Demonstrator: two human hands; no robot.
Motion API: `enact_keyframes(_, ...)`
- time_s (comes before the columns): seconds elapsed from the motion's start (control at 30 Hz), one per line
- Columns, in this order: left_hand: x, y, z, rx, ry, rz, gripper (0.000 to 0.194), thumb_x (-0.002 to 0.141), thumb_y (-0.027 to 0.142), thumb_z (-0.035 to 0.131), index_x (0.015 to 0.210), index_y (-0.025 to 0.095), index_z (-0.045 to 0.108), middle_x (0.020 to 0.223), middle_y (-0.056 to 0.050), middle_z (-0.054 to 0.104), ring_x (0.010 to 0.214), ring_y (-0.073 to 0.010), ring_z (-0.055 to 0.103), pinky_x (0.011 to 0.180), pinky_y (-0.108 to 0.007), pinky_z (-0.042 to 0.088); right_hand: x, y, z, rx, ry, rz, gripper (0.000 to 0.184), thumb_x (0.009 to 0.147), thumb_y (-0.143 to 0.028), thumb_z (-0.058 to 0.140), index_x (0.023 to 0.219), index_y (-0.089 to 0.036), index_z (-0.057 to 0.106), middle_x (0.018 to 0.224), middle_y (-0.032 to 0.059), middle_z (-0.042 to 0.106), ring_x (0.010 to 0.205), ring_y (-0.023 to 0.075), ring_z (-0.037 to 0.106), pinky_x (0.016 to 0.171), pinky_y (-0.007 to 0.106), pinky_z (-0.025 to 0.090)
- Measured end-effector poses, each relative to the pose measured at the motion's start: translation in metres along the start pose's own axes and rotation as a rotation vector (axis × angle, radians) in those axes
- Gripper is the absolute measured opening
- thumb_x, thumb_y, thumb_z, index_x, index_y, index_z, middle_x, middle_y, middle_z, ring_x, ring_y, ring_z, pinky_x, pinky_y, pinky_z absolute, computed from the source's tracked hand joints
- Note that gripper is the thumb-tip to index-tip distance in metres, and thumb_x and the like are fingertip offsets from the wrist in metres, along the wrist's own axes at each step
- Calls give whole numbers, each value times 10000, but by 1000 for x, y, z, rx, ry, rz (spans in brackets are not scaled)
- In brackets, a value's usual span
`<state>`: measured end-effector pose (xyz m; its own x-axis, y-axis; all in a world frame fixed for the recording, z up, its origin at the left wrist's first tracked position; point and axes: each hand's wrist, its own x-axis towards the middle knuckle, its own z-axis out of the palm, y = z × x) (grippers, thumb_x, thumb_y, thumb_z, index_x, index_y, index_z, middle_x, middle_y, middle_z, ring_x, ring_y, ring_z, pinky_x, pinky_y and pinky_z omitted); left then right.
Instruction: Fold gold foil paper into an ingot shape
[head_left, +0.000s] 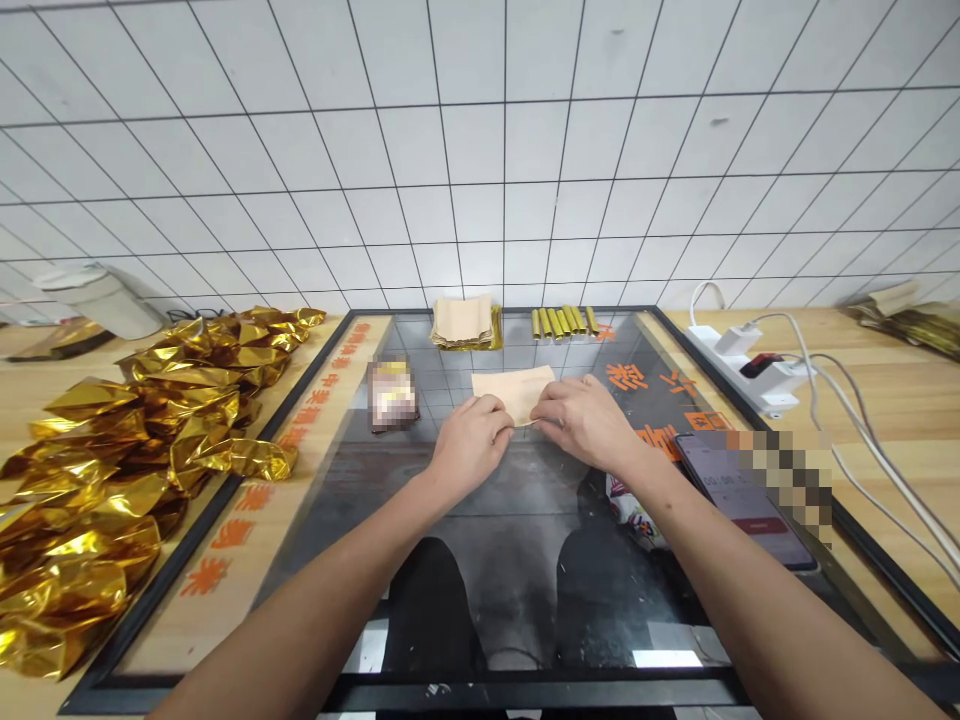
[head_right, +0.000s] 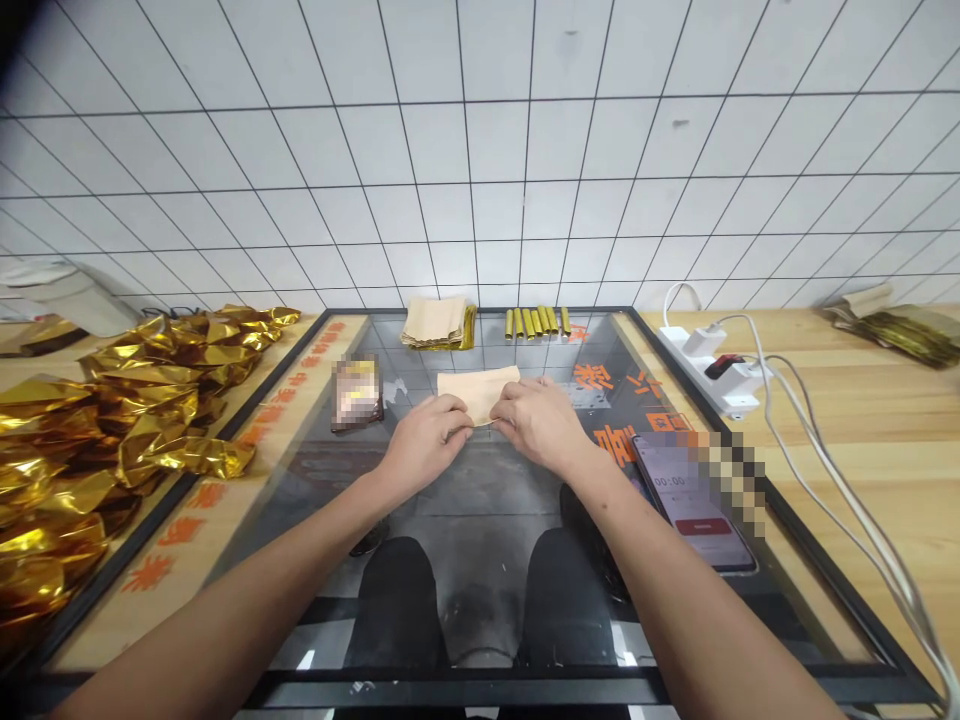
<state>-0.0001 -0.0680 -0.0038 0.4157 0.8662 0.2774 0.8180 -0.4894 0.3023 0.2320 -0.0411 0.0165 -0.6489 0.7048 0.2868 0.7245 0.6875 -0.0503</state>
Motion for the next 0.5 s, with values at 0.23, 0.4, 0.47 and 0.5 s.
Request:
enact_keyframes(0.23,-1,-2,1,35,2,28,207,1046,223,602,979,231,798,1160,-54,739,1075,-253,665,904,-399,526,0,-5,6,119,-50,-23,239,1086,-273,592,1099,-247,829,1062,70,746,980,224,673,804,332,444)
enact_keyframes(0.4,-2,1,2,75,-22,43,207,1053,232,595,1026,234,800,1164,-65,736,1112,-265,664,902,-405,541,0,-9,2,201,-8,103,294,1108,-339,561,976,-220,794,989,63,745,903,207,682,748,316,443)
enact_keyframes(0.47,-3,5,2,90,-31,60,204,1055,235,596,1084,239,798,1182,-71,735,1125,-268,663,923,-412,546,1,-12,2,235,50,166,333,1131,-346,500,992,-222,776,1007,67,749,912,207,688,769,316,462)
enact_keyframes(0.5,-4,8,3,91,-35,76,207,1057,237,594,1100,240,796,1194,-73,735,1137,-269,663,944,-418,547,1,-13,3,250,80,177,338,1139,-338,470,1046,-224,774,1057,74,757,953,212,697,801,320,480)
